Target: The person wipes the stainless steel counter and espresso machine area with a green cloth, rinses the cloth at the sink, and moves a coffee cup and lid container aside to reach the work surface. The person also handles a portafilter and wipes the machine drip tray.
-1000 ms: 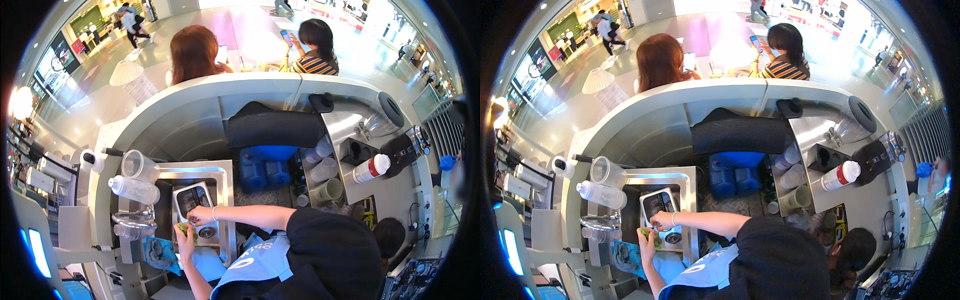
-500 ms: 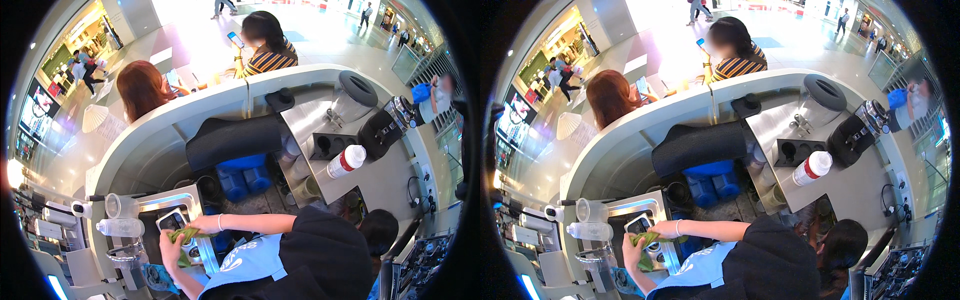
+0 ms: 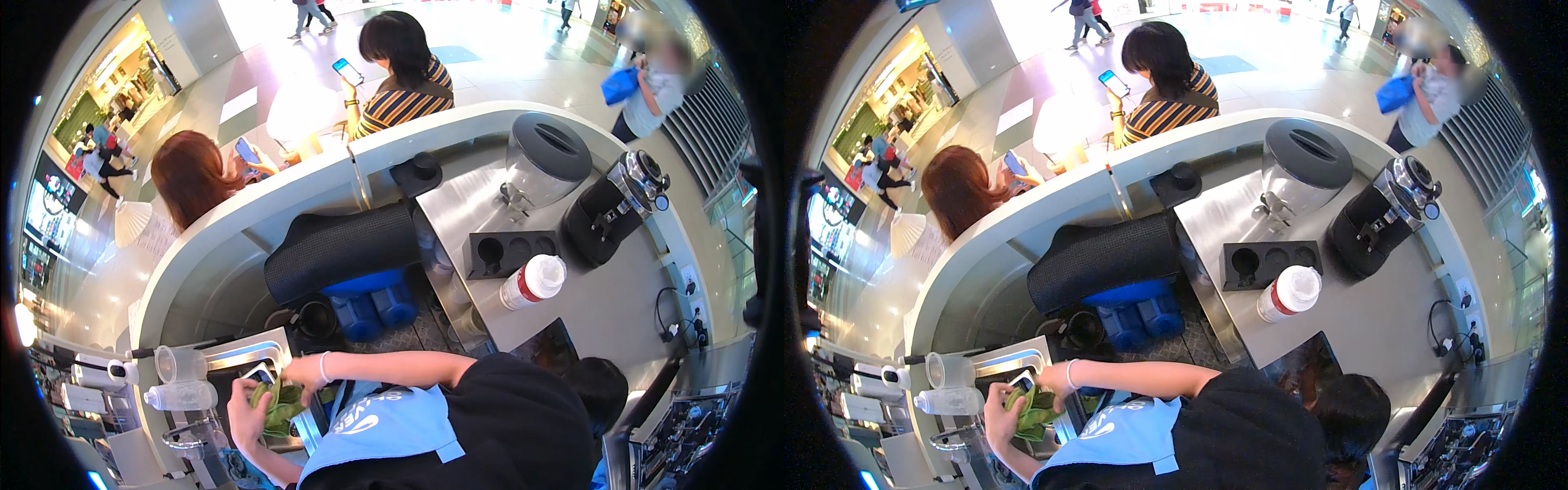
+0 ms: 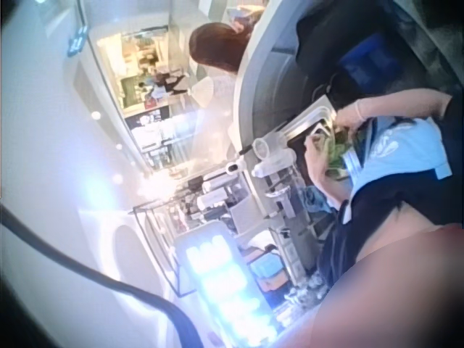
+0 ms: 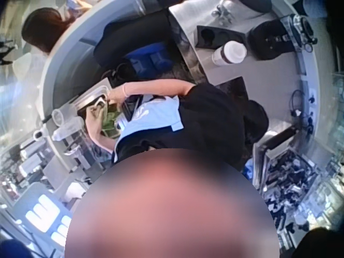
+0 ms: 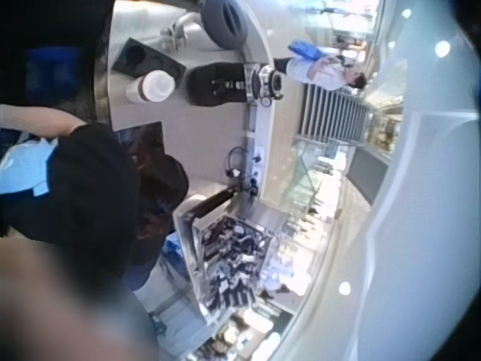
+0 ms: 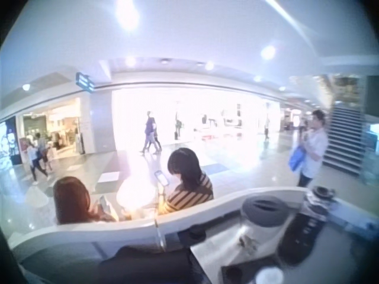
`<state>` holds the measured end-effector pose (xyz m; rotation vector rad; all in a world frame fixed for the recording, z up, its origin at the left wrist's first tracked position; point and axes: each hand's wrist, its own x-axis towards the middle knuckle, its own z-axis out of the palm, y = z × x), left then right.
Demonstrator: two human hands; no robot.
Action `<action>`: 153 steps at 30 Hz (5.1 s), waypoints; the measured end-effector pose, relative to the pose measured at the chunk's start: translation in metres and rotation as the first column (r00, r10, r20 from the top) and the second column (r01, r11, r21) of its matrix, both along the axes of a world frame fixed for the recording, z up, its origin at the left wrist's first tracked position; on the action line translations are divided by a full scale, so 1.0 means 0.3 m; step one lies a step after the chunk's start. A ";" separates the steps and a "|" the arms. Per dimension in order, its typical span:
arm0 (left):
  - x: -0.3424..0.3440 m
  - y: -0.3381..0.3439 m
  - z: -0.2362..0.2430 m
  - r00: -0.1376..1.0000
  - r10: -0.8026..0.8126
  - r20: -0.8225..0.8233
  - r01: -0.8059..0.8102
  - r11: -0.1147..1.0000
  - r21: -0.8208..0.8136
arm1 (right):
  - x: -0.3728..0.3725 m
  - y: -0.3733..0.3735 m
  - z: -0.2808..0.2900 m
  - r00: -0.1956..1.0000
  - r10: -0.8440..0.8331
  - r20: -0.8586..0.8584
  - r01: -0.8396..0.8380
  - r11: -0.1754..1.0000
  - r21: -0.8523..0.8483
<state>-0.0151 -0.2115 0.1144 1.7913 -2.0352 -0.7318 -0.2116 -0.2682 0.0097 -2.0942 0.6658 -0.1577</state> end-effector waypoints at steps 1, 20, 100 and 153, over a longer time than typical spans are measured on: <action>-0.045 -0.028 0.031 0.985 -0.165 -0.057 0.166 0.986 0.012 | -0.054 -0.009 0.019 0.981 -0.160 0.112 0.163 0.986 -0.018; -0.428 -0.713 -0.485 0.487 -0.108 -0.867 0.872 0.122 0.474 | -0.635 0.198 -0.019 0.049 -0.915 0.400 0.578 0.352 0.736; -1.009 -0.333 -0.338 0.627 0.433 -0.647 0.778 -0.324 0.538 | -0.541 0.385 -0.239 -0.198 -0.976 0.089 0.980 -0.193 0.055; -1.430 -0.177 -0.015 0.185 -0.720 -0.669 0.706 0.571 -0.419 | -0.749 0.701 -0.101 -0.569 -0.806 0.165 0.733 -0.588 -0.343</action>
